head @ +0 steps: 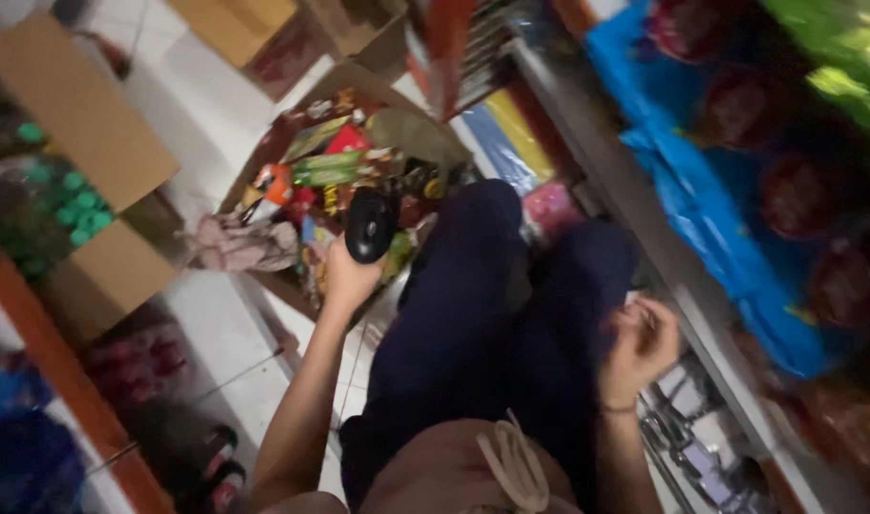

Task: The person scans snack packages from a box using a handheld scanner, places some on a shelf, and then wipes the shelf edges with a cloth after applying a liquid from a spray bottle.

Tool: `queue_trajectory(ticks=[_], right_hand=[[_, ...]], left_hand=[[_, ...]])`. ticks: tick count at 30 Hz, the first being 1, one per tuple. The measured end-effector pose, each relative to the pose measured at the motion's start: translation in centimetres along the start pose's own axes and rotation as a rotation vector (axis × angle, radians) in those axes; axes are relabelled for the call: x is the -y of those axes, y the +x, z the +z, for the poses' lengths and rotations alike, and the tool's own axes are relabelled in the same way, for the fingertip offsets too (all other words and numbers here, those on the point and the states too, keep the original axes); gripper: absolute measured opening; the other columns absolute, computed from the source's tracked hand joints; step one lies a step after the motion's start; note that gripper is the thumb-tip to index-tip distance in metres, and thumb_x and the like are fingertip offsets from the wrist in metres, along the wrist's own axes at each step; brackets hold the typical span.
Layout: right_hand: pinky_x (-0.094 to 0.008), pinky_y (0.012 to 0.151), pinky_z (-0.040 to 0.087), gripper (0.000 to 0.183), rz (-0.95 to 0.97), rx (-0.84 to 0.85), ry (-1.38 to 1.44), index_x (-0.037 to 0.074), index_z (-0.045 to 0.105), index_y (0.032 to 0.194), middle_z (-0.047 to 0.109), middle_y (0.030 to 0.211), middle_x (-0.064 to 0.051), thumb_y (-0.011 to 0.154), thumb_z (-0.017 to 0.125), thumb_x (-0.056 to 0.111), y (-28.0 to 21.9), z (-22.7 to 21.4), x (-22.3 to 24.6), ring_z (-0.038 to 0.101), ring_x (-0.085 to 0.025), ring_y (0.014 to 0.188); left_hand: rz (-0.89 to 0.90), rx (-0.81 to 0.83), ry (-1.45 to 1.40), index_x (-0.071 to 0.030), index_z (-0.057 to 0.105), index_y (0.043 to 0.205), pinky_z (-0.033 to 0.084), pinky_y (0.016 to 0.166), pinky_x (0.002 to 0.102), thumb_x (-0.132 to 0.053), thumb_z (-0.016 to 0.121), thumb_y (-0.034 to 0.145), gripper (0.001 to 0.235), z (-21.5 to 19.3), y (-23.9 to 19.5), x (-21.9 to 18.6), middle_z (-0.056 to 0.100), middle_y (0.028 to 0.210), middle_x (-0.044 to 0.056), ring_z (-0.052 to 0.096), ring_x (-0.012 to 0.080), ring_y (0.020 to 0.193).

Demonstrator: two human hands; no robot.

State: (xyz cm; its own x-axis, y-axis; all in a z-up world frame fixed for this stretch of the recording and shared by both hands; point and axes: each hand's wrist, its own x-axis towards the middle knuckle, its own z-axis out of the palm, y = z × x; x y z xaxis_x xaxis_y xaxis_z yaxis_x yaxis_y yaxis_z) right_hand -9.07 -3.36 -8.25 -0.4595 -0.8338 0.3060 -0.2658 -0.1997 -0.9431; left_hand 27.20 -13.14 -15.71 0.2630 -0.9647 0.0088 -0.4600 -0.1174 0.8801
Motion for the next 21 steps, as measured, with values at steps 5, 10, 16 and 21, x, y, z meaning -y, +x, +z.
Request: queue_trajectory(ticks=[5,10,16,21], right_hand=[[-0.022,0.071,0.045,0.022,0.036,0.524,-0.089,0.001,0.065,0.120,0.053,0.090,-0.002,0.099,0.066,-0.003,3.8,11.6,0.1,0.052,-0.009,0.080],[-0.028,0.069,0.054,0.039,0.061,0.885,-0.235,0.005,0.064,0.127,0.070,0.092,-0.009,0.089,0.072,0.009,6.3,24.6,-7.5,0.067,-0.015,0.076],[-0.046,0.102,0.049,0.084,0.042,0.784,-0.558,-0.006,0.048,0.145,0.064,0.125,-0.032,0.084,0.080,0.040,5.7,38.1,-27.0,0.062,-0.045,0.119],[-0.043,0.108,0.044,0.102,0.431,0.611,-0.489,-0.006,0.031,0.148,0.055,0.138,-0.031,0.078,0.083,0.046,3.7,44.3,-32.8,0.055,-0.040,0.129]], left_hand=[[-0.024,-0.030,0.027,-0.002,0.074,0.092,0.057,0.086,0.041,-0.009,0.076,0.075,0.019,-0.2,0.7,9.0,0.075,0.082,0.017,0.075,0.0300,0.079],[-0.177,-0.145,-0.181,-0.003,0.072,0.098,0.056,0.084,0.040,-0.011,0.077,0.073,0.027,3.2,2.3,14.5,0.076,0.088,0.014,0.072,0.0256,0.081],[-0.370,-0.145,-0.349,-0.004,0.074,0.104,0.055,0.078,0.031,-0.008,0.079,0.077,0.028,6.4,4.7,17.8,0.077,0.092,0.006,0.069,0.0152,0.083],[-0.314,-0.210,-0.367,-0.002,0.073,0.107,0.056,0.080,0.030,-0.004,0.077,0.074,0.033,7.5,4.9,18.8,0.076,0.096,0.005,0.069,0.0148,0.086]])
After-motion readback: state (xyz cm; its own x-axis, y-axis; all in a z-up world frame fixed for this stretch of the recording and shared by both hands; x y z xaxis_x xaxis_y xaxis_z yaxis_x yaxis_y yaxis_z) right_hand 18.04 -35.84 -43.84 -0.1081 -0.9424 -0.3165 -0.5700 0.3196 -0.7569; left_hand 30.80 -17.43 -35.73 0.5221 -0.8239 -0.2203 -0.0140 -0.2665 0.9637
